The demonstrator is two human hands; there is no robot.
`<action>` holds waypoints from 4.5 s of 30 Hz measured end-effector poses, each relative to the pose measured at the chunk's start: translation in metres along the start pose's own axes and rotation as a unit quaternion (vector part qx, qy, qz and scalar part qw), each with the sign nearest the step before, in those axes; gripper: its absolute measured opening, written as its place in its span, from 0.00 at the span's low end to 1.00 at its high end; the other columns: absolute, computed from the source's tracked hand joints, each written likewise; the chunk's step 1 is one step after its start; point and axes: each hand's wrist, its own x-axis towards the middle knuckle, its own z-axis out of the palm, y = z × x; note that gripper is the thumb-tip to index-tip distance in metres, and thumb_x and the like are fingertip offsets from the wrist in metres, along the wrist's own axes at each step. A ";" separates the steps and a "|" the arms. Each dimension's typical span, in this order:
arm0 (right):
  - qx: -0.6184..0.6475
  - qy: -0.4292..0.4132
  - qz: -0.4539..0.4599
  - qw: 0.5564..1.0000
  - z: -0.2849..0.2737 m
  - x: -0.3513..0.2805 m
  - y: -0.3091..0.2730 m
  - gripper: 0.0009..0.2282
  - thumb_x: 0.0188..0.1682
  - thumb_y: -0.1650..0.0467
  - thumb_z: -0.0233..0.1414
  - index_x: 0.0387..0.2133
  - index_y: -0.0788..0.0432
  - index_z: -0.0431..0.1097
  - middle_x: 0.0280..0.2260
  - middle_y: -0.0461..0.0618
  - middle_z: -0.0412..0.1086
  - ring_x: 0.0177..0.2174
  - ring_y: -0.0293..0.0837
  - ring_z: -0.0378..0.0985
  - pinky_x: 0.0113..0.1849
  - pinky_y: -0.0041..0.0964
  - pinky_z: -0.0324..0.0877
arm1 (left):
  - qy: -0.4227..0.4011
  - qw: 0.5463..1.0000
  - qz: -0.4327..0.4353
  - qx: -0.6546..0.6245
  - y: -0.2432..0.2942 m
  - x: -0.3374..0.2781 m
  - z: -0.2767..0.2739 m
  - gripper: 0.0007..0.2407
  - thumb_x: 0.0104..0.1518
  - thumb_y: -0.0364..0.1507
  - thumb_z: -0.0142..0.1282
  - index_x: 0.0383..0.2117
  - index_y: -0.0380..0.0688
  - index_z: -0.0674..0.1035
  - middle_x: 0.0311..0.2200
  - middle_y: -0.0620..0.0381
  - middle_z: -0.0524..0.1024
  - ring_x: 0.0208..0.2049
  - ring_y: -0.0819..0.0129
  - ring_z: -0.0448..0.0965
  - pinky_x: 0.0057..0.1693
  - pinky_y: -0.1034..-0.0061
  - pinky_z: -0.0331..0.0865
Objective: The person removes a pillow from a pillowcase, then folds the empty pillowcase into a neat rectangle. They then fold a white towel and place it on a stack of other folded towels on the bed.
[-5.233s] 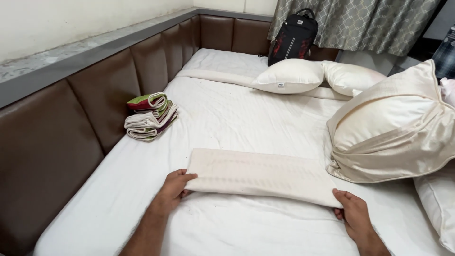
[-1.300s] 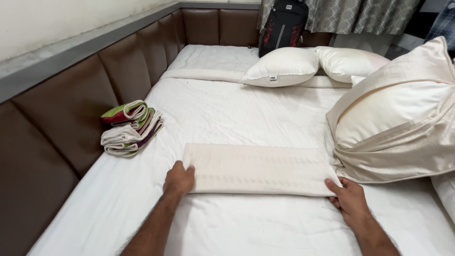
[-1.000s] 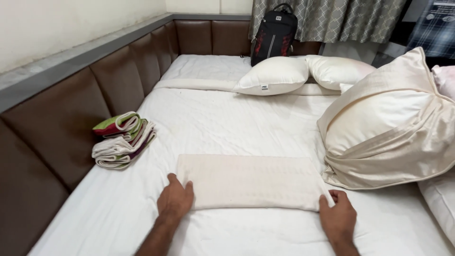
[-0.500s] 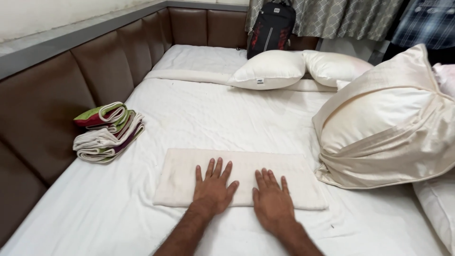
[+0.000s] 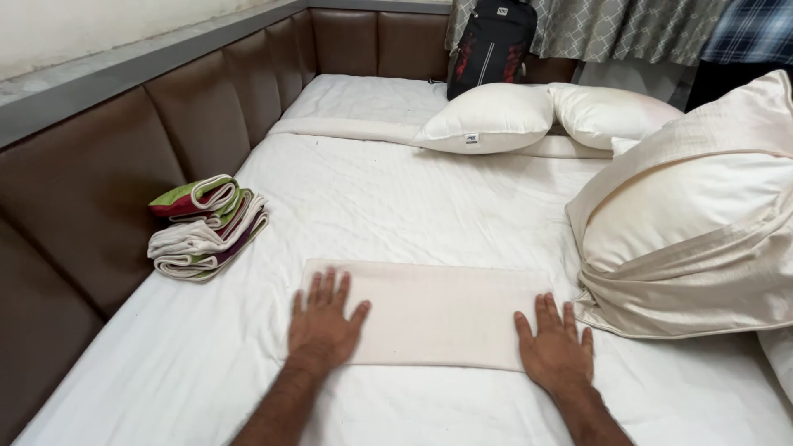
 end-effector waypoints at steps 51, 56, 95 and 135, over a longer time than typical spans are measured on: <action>0.250 0.074 0.079 0.962 -0.006 0.066 0.063 0.27 0.44 0.58 0.61 0.50 0.66 0.73 0.46 0.64 0.76 0.44 0.56 0.79 0.48 0.49 0.73 | 0.129 0.991 0.019 0.042 0.080 0.027 0.058 0.28 0.61 0.30 0.40 0.70 0.40 0.53 0.73 0.49 0.47 0.74 0.56 0.40 0.72 0.42 0.31; 0.430 -0.049 0.079 0.898 -0.030 0.064 0.065 0.24 0.48 0.63 0.60 0.46 0.77 0.74 0.41 0.71 0.79 0.36 0.59 0.83 0.40 0.49 0.77 | 0.008 0.977 0.202 -0.062 0.203 0.000 0.082 0.28 0.66 0.41 0.29 0.72 0.47 0.44 0.74 0.49 0.36 0.74 0.59 0.32 0.73 0.53 0.26; 0.217 0.093 -0.253 0.938 0.032 -0.052 -0.023 0.25 0.57 0.60 0.34 0.70 0.41 0.46 0.72 0.44 0.40 0.70 0.41 0.41 0.66 0.48 0.34 | -0.051 0.397 -0.030 -0.916 0.153 -0.034 0.064 0.26 0.61 0.43 0.44 0.62 0.38 0.71 0.59 0.44 0.75 0.58 0.56 0.76 0.61 0.63 0.70; 0.153 0.220 -0.309 0.912 0.050 -0.058 -0.022 0.26 0.51 0.65 0.45 0.65 0.58 0.55 0.66 0.57 0.55 0.65 0.49 0.53 0.63 0.47 0.45 | 0.142 0.985 0.102 0.000 0.108 -0.012 0.020 0.25 0.68 0.42 0.36 0.70 0.52 0.52 0.74 0.52 0.42 0.73 0.58 0.39 0.72 0.56 0.43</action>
